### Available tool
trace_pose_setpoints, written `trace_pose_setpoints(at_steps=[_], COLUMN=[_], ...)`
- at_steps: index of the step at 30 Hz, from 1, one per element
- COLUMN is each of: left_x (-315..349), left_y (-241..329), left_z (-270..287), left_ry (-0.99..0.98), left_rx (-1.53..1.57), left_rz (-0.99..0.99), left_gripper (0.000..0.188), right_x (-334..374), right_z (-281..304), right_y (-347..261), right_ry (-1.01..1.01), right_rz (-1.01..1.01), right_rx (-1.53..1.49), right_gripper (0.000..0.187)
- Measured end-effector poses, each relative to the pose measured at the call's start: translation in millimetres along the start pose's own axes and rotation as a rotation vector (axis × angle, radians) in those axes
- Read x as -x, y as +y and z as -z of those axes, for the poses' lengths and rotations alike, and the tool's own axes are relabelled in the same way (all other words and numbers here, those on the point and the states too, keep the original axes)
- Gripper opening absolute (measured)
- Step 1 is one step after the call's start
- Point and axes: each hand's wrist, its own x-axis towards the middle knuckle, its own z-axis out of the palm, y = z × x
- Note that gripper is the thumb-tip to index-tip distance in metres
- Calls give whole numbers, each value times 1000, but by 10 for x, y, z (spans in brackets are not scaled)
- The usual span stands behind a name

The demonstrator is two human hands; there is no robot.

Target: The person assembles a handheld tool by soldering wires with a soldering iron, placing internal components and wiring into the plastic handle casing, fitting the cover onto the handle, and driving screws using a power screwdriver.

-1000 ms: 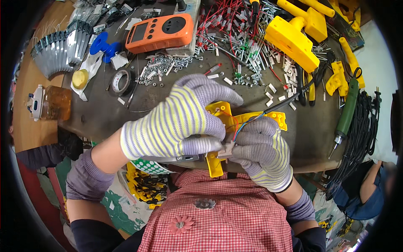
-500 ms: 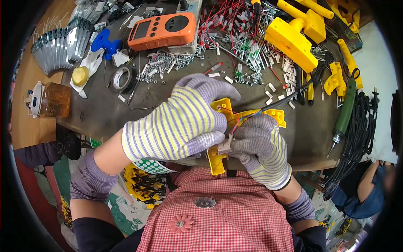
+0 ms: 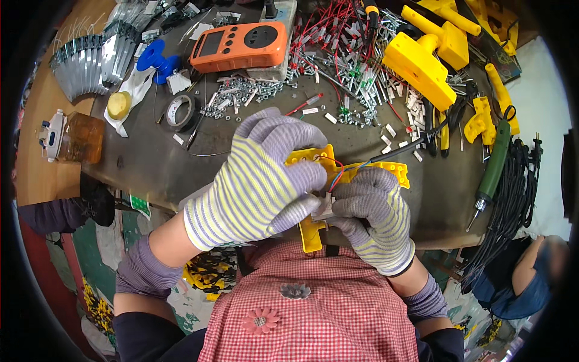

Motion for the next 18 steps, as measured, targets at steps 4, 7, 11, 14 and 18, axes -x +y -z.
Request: trace_pose_setpoints(at_steps=[4, 7, 11, 14, 18], left_x=[7, -21, -13, 18, 258], left_y=[6, 56, 128, 179, -1], left_z=[-24, -119, -174, -135, 64], left_ry=[53, 10, -40, -23, 200], left_rx=[-329, -226, -159, -246, 11], left_rz=[-247, -134, -80, -83, 16], left_gripper=[27, 23, 24, 27, 38], right_x=[-27, -1, 79, 108, -8], right_z=[11, 7, -13, 0, 199], right_y=[5, 15, 54, 61, -48], right_ry=[-27, -18, -20, -20, -65], right_rz=[31, 37, -32, -46, 36], right_rx=[-13, -26, -116, -111, 107], right_gripper=[18, 17, 19, 26, 31])
